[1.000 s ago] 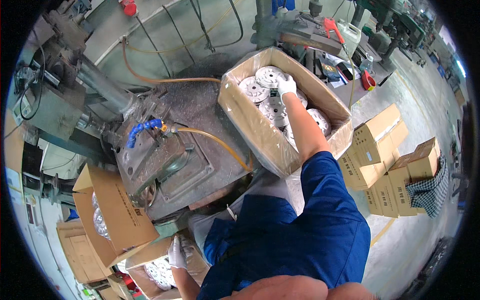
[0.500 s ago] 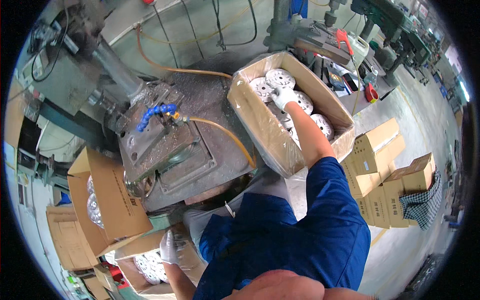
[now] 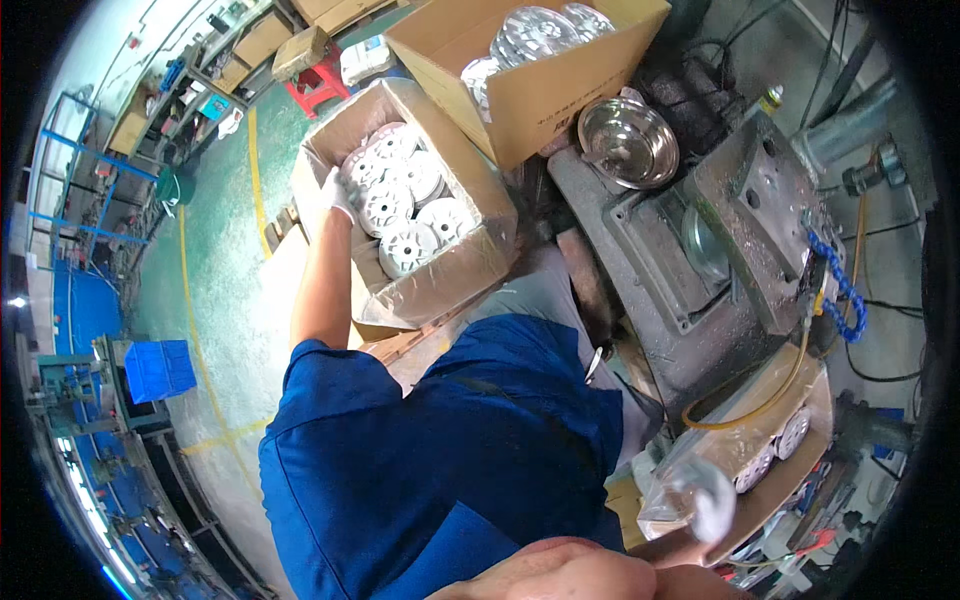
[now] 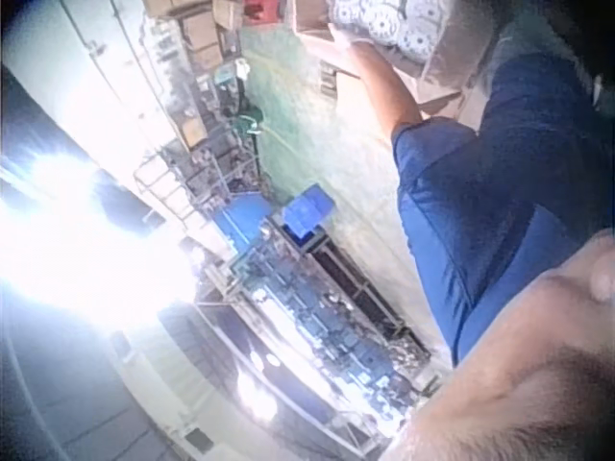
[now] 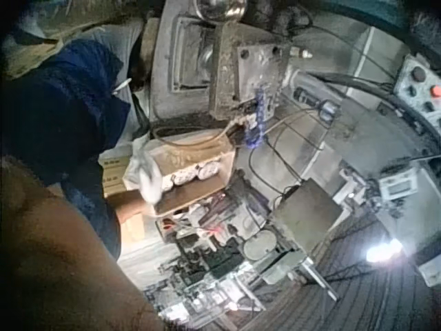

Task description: Operating an industrial machine to process circular metal parts from one box to another.

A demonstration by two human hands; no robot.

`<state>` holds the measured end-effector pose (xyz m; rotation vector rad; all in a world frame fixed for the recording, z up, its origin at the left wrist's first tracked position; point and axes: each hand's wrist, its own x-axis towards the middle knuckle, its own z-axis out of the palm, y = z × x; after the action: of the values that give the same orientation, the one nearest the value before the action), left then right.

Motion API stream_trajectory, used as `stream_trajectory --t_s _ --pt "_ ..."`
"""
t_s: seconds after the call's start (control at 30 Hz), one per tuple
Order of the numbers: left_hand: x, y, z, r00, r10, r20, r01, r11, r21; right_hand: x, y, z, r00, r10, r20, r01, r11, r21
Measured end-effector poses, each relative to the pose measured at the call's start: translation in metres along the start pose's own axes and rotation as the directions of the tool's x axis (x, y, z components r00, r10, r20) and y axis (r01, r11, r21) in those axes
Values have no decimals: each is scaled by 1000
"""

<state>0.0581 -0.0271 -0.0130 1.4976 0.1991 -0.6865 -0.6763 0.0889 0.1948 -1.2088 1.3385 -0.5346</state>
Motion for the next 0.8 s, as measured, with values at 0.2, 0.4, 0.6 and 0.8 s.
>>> stream_trajectory --t_s 0.2,0.4,0.6,0.8 --pt "68 -23 -10 972 -159 175 184 974 -134 72 19 57 983 6 181 -11 1000 27" --pt "76 -47 41 946 -105 306 218 905 -365 76 11 66 989 40 139 -40 999 -4" --pt "98 -45 62 967 -183 175 251 788 -562 65 11 68 999 53 -7 -54 989 -137" --pt "112 -38 83 978 -181 108 210 870 -447 67 12 67 979 202 -16 -198 942 -271"
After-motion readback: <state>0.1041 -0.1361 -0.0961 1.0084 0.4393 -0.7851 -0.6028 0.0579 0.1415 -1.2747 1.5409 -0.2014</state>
